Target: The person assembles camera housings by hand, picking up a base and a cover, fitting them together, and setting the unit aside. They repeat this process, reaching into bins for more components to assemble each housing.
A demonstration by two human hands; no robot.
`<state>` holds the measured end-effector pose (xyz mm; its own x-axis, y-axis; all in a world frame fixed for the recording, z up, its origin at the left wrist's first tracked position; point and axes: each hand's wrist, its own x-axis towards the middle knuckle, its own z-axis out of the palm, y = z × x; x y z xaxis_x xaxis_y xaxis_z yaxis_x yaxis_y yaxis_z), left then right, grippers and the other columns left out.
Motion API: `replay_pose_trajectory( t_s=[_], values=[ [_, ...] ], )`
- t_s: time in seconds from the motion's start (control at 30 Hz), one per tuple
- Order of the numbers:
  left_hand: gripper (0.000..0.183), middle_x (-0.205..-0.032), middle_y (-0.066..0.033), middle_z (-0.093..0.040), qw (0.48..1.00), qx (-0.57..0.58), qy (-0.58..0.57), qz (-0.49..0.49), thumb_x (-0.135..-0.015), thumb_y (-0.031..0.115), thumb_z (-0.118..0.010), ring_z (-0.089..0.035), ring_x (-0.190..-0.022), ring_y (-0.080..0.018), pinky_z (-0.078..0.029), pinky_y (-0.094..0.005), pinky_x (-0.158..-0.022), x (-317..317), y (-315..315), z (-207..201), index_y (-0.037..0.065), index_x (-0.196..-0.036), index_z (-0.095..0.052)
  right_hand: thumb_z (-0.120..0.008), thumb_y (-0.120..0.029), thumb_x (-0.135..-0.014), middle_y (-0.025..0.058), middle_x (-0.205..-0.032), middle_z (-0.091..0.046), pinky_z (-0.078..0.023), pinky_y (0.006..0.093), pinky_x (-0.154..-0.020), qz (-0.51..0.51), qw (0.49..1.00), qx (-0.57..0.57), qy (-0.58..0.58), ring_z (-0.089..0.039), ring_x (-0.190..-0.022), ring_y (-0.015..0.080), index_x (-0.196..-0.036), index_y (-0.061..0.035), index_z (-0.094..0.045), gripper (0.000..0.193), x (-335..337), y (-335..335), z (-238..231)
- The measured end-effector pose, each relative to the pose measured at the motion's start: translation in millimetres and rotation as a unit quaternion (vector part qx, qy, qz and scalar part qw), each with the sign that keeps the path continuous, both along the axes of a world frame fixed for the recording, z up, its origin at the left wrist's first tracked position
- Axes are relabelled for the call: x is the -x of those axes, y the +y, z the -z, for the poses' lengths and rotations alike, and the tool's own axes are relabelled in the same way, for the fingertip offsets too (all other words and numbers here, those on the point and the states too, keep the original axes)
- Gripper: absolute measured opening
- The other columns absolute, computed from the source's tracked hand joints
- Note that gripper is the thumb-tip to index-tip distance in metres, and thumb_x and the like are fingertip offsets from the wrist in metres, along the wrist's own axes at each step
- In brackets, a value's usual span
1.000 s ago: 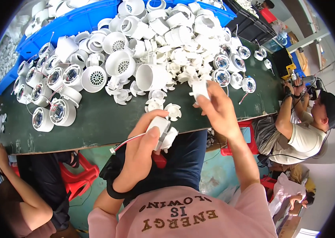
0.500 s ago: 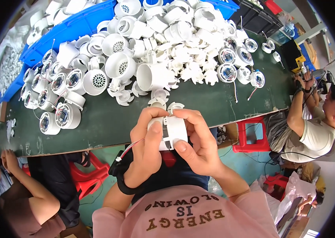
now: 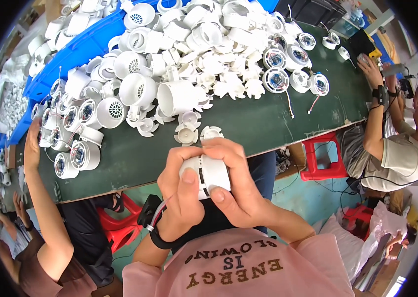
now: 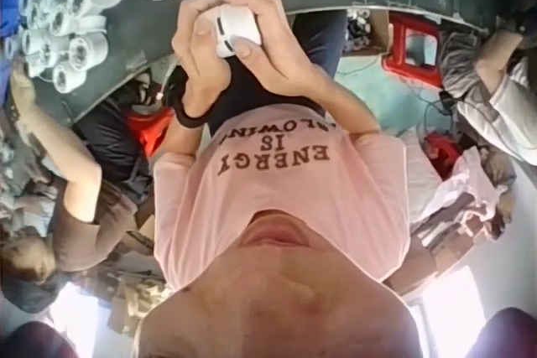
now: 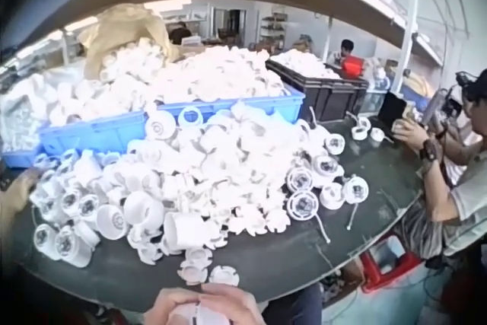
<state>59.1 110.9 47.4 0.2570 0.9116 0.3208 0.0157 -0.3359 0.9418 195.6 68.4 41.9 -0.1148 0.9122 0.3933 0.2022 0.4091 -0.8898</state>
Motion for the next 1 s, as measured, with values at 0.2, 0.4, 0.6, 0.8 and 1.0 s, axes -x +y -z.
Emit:
replay_pose_trajectory(
  t_s=[0.2,0.4,0.6,0.8,1.0],
  values=[
    [0.040,-0.092,-0.0160,-0.058,0.999,-0.011,0.012,0.035,-0.094,0.032,-0.040,-0.058,-0.072,-0.0212,-0.045,-0.0313,-0.062,0.2,-10.1,1.0,-0.004,-0.105,-0.051,-0.045,-0.023,-0.095,0.0295,-0.145,-0.021,-0.023,0.0492,-0.109,-0.055,0.996,-0.064,0.036,-0.024,-0.134,0.0453,-0.142,0.0039,-0.021,0.060,-1.4,-4.6,8.8],
    [0.039,-0.091,-0.0139,-0.056,0.999,-0.008,-0.008,0.040,-0.093,0.031,-0.036,-0.053,-0.074,-0.0182,-0.043,-0.0311,-0.066,6.0,-9.5,5.8,-0.003,-0.106,-0.049,-0.050,-0.018,-0.091,0.0289,-0.143,-0.025,-0.024,0.0484,-0.109,-0.045,0.996,-0.067,0.034,-0.029,-0.132,0.0408,-0.142,0.0054,-0.021,0.063,9.4,-1.2,6.7],
    [0.041,-0.111,-0.0140,-0.052,0.973,0.209,-0.097,-0.021,-0.094,0.023,-0.044,-0.053,-0.098,-0.0185,-0.044,-0.0320,-0.086,-1.0,5.4,-9.9,-0.003,-0.126,-0.039,-0.067,0.007,-0.074,0.0206,-0.130,-0.036,-0.049,0.0313,-0.084,0.104,0.992,-0.020,-0.063,-0.047,-0.115,0.0323,-0.140,0.0052,-0.030,0.076,4.9,-7.2,9.2],
    [0.086,-0.134,-0.0236,-0.037,0.954,-0.090,0.187,0.214,-0.069,0.018,-0.075,-0.042,-0.120,-0.0424,-0.034,-0.0446,-0.101,6.2,8.2,-28.3,-0.005,-0.139,-0.031,-0.071,-0.013,-0.080,0.0163,-0.134,-0.044,-0.052,0.0295,-0.074,0.140,0.927,0.094,0.336,-0.057,-0.100,0.0198,-0.144,-0.0039,-0.025,0.079,-5.2,11.3,-1.0],
    [0.075,-0.135,-0.0242,-0.036,0.820,-0.308,0.443,-0.189,-0.061,0.026,-0.081,-0.030,-0.129,-0.0424,-0.023,-0.0530,-0.102,9.9,95.1,-0.1,-0.004,-0.122,-0.049,-0.068,-0.023,-0.084,0.0195,-0.117,-0.058,-0.048,0.0256,-0.058,0.102,0.917,0.126,0.365,-0.060,-0.072,0.0159,-0.136,-0.0026,-0.032,0.066,-26.7,17.2,2.4]
  ],
)
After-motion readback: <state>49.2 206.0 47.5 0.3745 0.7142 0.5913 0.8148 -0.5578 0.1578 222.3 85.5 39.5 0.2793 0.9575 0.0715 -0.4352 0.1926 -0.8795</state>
